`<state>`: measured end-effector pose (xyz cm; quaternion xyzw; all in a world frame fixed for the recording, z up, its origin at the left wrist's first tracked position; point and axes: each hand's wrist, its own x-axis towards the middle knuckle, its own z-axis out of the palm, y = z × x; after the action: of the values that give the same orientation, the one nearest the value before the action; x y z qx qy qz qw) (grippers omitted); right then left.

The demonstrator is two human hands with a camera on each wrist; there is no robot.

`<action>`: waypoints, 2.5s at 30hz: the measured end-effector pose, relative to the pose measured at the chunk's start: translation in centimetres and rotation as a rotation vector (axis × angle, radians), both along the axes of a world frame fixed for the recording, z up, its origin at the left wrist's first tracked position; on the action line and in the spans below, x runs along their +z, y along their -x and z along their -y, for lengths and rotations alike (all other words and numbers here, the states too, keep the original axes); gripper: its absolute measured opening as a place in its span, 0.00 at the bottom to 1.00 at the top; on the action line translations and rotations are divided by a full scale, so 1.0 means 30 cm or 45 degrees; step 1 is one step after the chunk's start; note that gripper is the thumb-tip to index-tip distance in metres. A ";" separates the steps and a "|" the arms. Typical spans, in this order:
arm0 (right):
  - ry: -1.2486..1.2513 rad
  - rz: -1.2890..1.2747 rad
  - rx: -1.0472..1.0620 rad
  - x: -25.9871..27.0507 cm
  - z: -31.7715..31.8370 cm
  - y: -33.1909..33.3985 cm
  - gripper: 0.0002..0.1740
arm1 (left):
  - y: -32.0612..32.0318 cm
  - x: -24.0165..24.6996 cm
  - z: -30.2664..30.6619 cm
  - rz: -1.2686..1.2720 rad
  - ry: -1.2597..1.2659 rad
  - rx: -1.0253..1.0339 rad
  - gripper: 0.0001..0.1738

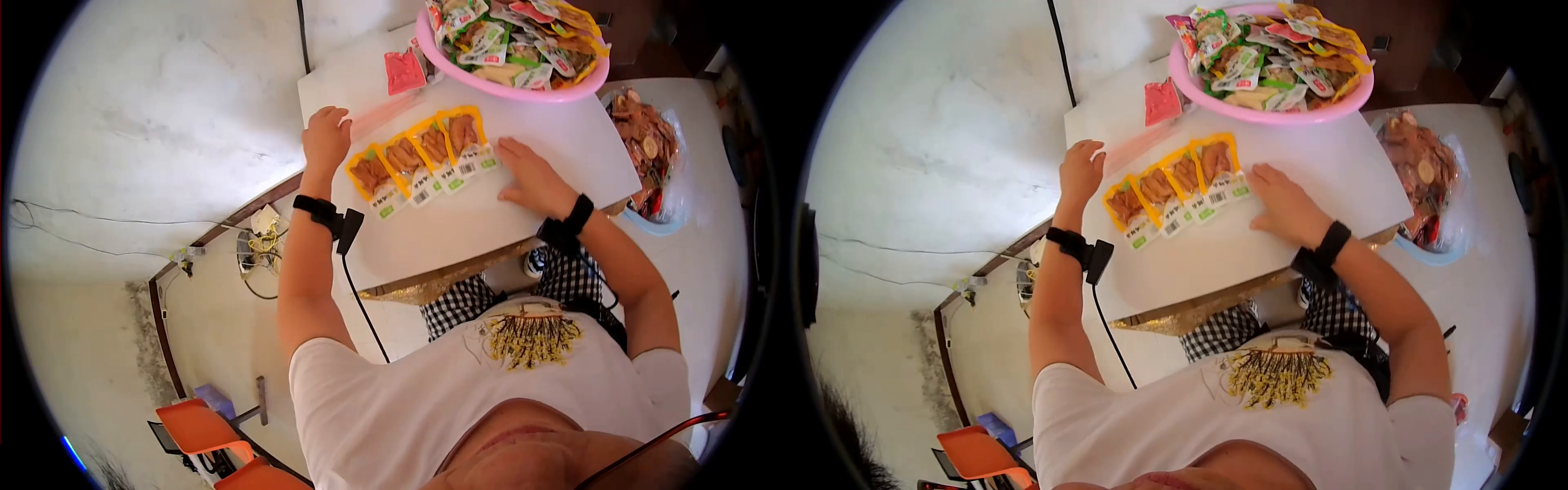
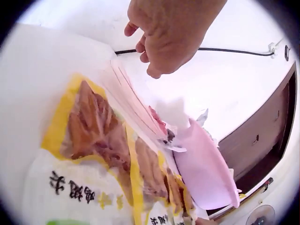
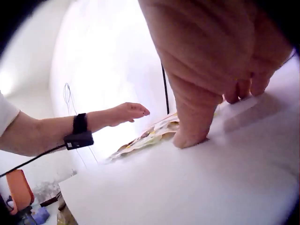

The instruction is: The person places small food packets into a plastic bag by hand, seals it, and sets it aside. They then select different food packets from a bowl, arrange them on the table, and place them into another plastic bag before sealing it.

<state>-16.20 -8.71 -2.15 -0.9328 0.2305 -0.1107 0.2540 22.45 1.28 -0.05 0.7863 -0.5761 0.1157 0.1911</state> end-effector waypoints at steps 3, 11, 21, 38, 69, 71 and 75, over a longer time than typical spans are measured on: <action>-0.055 -0.013 -0.016 0.009 -0.002 0.000 0.47 | -0.017 -0.038 0.074 0.029 -0.146 0.103 0.17; -0.080 -0.038 -0.038 0.029 -0.008 -0.008 0.45 | -0.071 -0.047 0.115 -0.111 -0.382 0.141 0.09; -0.008 0.002 -0.028 0.017 -0.005 -0.008 0.45 | -0.061 0.089 0.090 -0.171 0.045 0.020 0.08; -0.049 -0.031 0.003 0.022 -0.002 -0.005 0.43 | 0.036 0.016 0.063 -0.976 0.115 0.402 0.09; -0.022 0.058 -0.016 -0.001 -0.004 -0.009 0.34 | 0.039 0.198 0.012 -1.453 0.393 0.279 0.09; -0.017 0.074 -0.024 -0.004 -0.006 -0.007 0.34 | 0.000 0.194 0.015 -1.715 0.446 0.250 0.08; -0.034 0.069 -0.037 0.001 -0.008 -0.004 0.35 | -0.088 0.224 0.011 -2.040 0.689 0.171 0.08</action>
<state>-16.08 -8.46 -2.12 -0.9225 0.2386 -0.1365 0.2709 25.07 0.95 6.68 0.5905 -0.1711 -0.3313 0.7157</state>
